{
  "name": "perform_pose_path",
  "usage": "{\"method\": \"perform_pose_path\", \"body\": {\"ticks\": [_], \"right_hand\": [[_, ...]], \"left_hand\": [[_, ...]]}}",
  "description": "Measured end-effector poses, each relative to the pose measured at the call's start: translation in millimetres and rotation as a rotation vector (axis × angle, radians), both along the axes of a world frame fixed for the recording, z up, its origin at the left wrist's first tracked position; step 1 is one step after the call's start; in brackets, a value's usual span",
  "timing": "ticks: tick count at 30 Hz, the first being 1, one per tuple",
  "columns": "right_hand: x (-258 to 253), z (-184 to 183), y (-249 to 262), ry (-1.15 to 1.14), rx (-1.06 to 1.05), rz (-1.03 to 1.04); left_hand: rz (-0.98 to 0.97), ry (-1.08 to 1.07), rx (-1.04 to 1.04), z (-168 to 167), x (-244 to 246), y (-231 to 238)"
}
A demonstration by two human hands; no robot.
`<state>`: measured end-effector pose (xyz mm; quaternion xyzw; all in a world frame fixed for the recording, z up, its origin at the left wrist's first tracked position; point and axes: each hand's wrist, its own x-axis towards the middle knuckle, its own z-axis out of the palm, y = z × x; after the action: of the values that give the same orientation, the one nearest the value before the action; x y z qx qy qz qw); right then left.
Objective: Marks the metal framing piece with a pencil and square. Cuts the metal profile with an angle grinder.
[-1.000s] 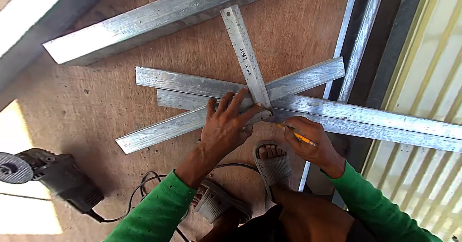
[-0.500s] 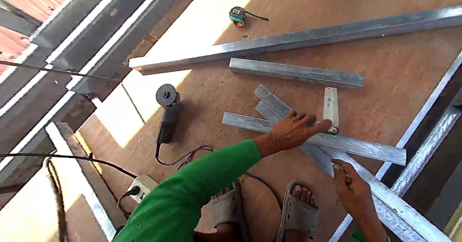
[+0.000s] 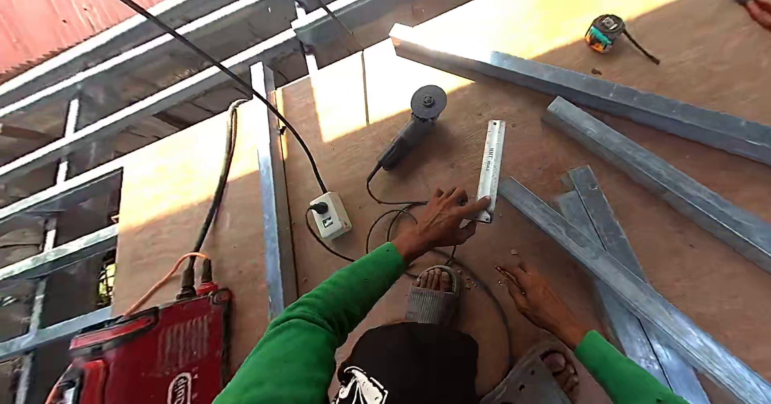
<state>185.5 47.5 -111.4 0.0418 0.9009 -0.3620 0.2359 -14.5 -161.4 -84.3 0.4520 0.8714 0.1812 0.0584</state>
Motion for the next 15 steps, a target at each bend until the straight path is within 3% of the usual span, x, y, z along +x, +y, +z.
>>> {"method": "perform_pose_path", "body": {"ticks": [3, 7, 9, 13, 15], "right_hand": [[-46.1, -18.6, -17.1, -0.089, 0.017, 0.003], [-68.7, -13.2, -27.7, -0.058, -0.002, -0.055], [-57.2, 1.4, -26.8, -0.045, -0.042, -0.123], [-4.2, 17.7, -17.6, 0.053, -0.122, -0.376], [21.4, 24.9, -7.1, 0.166, 0.032, -0.462]], "left_hand": [[0.031, -0.042, -0.067, -33.9, -10.1, -8.4], [0.039, -0.163, -0.107, -48.2, -38.6, -12.9], [0.137, -0.191, -0.081, -46.6, -59.1, -27.4], [0.548, -0.093, -0.076, -50.1, -134.7, -68.9], [0.639, -0.205, -0.178, -63.0, -168.9, -80.1]]}}
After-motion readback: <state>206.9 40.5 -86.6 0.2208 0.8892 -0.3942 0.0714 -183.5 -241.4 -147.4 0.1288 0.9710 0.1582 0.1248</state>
